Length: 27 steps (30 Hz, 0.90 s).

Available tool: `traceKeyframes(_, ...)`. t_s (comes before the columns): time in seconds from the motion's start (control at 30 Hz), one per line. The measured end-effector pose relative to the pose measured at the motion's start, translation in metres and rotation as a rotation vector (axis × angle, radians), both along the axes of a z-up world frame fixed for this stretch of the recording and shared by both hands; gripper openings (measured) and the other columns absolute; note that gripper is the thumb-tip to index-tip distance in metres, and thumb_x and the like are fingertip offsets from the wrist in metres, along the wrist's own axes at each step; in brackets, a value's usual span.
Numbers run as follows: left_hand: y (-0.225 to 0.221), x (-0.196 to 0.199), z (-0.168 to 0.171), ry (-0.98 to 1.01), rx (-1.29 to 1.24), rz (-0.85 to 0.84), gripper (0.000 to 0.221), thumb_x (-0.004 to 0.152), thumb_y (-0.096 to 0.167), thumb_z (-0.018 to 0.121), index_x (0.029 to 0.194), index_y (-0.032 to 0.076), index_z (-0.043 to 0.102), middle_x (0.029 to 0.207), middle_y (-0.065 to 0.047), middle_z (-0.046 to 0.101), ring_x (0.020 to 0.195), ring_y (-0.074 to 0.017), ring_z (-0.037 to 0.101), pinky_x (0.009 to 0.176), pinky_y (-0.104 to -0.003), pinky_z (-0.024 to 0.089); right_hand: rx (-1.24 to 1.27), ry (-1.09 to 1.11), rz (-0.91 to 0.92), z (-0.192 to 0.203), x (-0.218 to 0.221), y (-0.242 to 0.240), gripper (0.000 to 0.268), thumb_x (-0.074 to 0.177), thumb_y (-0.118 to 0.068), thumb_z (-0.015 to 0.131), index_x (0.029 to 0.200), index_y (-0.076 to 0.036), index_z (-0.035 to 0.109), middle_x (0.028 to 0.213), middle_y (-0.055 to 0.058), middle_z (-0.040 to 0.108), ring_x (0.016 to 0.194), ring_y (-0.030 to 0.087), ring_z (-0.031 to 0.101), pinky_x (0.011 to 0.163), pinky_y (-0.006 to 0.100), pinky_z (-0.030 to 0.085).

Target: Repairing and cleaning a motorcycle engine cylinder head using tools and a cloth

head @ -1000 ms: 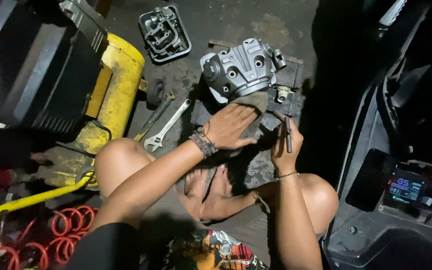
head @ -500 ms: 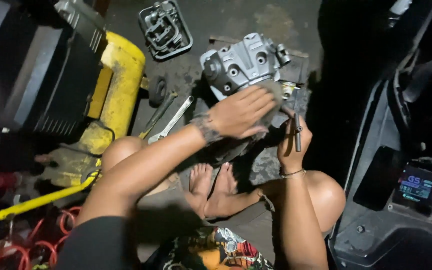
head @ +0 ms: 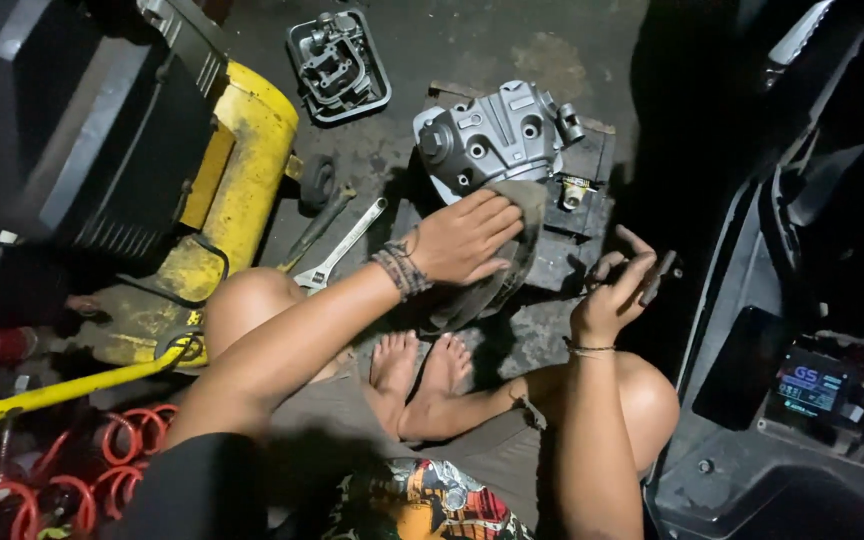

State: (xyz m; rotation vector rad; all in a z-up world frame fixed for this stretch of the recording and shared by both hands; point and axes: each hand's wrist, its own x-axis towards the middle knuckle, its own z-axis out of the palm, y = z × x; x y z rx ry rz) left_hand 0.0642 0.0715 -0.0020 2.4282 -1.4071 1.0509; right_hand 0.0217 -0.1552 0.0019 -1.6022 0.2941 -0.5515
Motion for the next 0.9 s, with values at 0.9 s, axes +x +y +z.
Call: traceKeyframes(0.9, -0.006, 0.01, 0.049, 0.051, 0.187, 0.027, 0.059, 0.088, 0.04, 0.07, 0.116, -0.011, 0.066, 0.114, -0.023, 0.062, 0.118, -0.0378, 0.055, 0.121, -0.051, 0.031, -0.104, -0.077, 0.12, -0.015, -0.003, -0.004, 0.057, 0.116, -0.038, 0.029, 0.111, 0.004, 0.067, 0.056, 0.002, 0.049, 0.054, 0.009, 0.048, 0.06, 0.022, 0.037)
